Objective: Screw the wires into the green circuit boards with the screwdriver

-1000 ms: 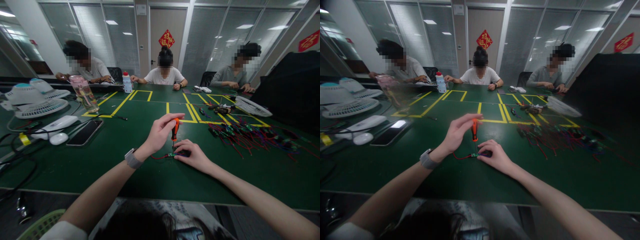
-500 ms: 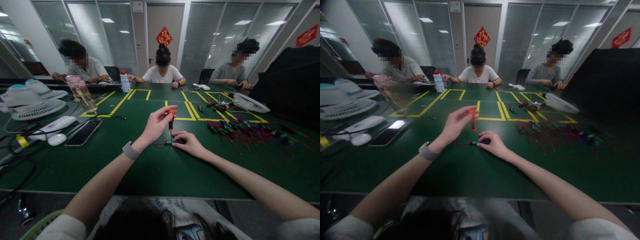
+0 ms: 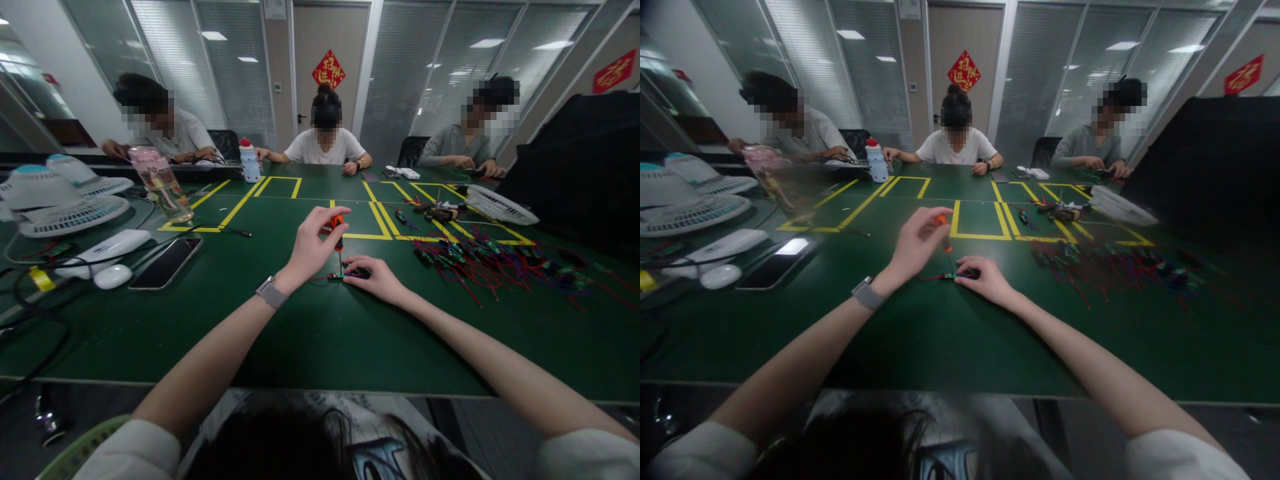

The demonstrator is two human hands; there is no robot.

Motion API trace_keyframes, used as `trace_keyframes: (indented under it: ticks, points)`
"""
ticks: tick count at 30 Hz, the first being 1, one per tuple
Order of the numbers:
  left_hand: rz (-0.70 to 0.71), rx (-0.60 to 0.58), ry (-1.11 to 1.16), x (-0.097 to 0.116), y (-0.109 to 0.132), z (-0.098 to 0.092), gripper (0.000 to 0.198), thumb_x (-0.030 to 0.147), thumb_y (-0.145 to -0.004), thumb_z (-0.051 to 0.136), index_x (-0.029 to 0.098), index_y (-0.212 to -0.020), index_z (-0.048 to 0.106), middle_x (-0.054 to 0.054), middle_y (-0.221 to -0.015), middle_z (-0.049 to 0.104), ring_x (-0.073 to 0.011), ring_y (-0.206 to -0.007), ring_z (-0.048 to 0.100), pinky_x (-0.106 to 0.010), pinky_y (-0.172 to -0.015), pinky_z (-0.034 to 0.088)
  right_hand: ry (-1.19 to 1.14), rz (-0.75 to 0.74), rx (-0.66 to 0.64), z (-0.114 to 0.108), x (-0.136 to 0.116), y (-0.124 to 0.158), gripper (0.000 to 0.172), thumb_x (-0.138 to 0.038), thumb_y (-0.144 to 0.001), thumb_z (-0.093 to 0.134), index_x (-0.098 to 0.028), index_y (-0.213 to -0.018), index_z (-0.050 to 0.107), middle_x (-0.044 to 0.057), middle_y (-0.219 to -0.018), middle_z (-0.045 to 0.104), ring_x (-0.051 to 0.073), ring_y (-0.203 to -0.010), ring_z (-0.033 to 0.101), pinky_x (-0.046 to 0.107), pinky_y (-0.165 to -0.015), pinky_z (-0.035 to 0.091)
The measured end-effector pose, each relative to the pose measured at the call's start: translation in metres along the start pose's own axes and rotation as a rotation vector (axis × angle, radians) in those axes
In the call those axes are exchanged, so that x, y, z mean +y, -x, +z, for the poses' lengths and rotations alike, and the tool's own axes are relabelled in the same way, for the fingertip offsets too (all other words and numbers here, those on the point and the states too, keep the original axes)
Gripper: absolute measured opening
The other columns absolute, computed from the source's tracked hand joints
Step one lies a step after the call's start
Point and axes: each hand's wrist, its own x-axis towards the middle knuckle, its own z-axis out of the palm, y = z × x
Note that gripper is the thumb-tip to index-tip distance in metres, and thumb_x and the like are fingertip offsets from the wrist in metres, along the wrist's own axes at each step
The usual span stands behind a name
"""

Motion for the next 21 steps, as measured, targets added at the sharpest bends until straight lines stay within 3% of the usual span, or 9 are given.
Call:
trace_keyframes:
  ticks: [3, 5, 8, 11, 15, 18, 21]
  points:
    - [-0.019, -0.036, 0.086, 0.001, 0.003, -0.005, 0.031, 0.019, -0.092, 0.047, 0.022, -0.12, 0.059, -0.007, -0.115, 0.062, -0.0145, -0.1, 0.061, -0.027, -0.082, 0.052, 0.007, 0.003, -0.007, -0.001, 0.0, 0.0, 0.011, -0.024, -0.077, 0.071, -0.019, -0.087, 0.072, 0.01, -0.111, 0.069, 0.025, -0.108, 0.063, 0.042, -0.096, 0.047]
    - [-0.061, -0.043, 0.144, 0.001, 0.004, -0.006, 0.031, 0.017, -0.092, 0.047, 0.022, -0.12, 0.058, -0.006, -0.111, 0.064, -0.0137, -0.095, 0.063, -0.027, -0.082, 0.053, 0.013, -0.004, -0.024, -0.003, -0.001, 0.0, 0.011, -0.024, -0.078, 0.07, -0.02, -0.088, 0.072, 0.01, -0.113, 0.068, 0.025, -0.109, 0.062, 0.043, -0.097, 0.047]
    - [-0.084, 0.035, 0.085, 0.0, 0.005, -0.004, 0.022, 0.023, -0.085, 0.061, 0.021, -0.107, 0.065, -0.004, -0.098, 0.063, -0.0116, -0.082, 0.062, -0.024, -0.073, 0.053, 0.012, -0.013, -0.05, -0.005, -0.001, 0.0, 0.012, -0.023, -0.079, 0.068, -0.02, -0.09, 0.072, 0.01, -0.115, 0.067, 0.025, -0.11, 0.061, 0.043, -0.098, 0.046]
    - [-0.075, 0.097, 0.017, 0.002, 0.006, -0.003, 0.018, 0.029, -0.085, 0.062, 0.022, -0.1, 0.068, -0.004, -0.101, 0.058, -0.0125, -0.088, 0.059, -0.022, -0.072, 0.052, 0.006, -0.013, -0.052, -0.005, 0.0, 0.0, 0.012, -0.024, -0.079, 0.068, -0.02, -0.09, 0.072, 0.01, -0.115, 0.067, 0.025, -0.11, 0.061, 0.043, -0.099, 0.046]
    - [-0.086, 0.013, 0.166, 0.011, 0.006, -0.004, 0.026, 0.022, -0.093, 0.047, 0.022, -0.112, 0.065, -0.006, -0.112, 0.062, -0.013, -0.096, 0.063, -0.025, -0.079, 0.053, 0.017, -0.024, -0.058, -0.005, 0.0, 0.0, 0.013, -0.024, -0.08, 0.067, -0.02, -0.091, 0.072, 0.01, -0.115, 0.067, 0.025, -0.111, 0.061, 0.044, -0.099, 0.045]
    - [-0.103, 0.024, 0.188, 0.016, 0.006, -0.004, 0.02, 0.022, -0.09, 0.053, 0.02, -0.103, 0.068, -0.005, -0.099, 0.067, -0.0132, -0.088, 0.065, -0.024, -0.072, 0.053, 0.029, -0.034, -0.064, -0.005, -0.001, 0.001, 0.013, -0.024, -0.081, 0.066, -0.02, -0.092, 0.072, 0.01, -0.115, 0.067, 0.025, -0.111, 0.061, 0.044, -0.099, 0.045]
    - [-0.098, 0.045, 0.13, 0.014, 0.005, -0.004, 0.021, 0.025, -0.089, 0.054, 0.021, -0.103, 0.069, -0.005, -0.1, 0.066, -0.0145, -0.09, 0.063, -0.023, -0.07, 0.053, 0.028, -0.037, -0.064, -0.005, -0.001, 0.001, 0.014, -0.024, -0.082, 0.066, -0.02, -0.093, 0.071, 0.01, -0.115, 0.067, 0.024, -0.111, 0.061, 0.043, -0.098, 0.046]
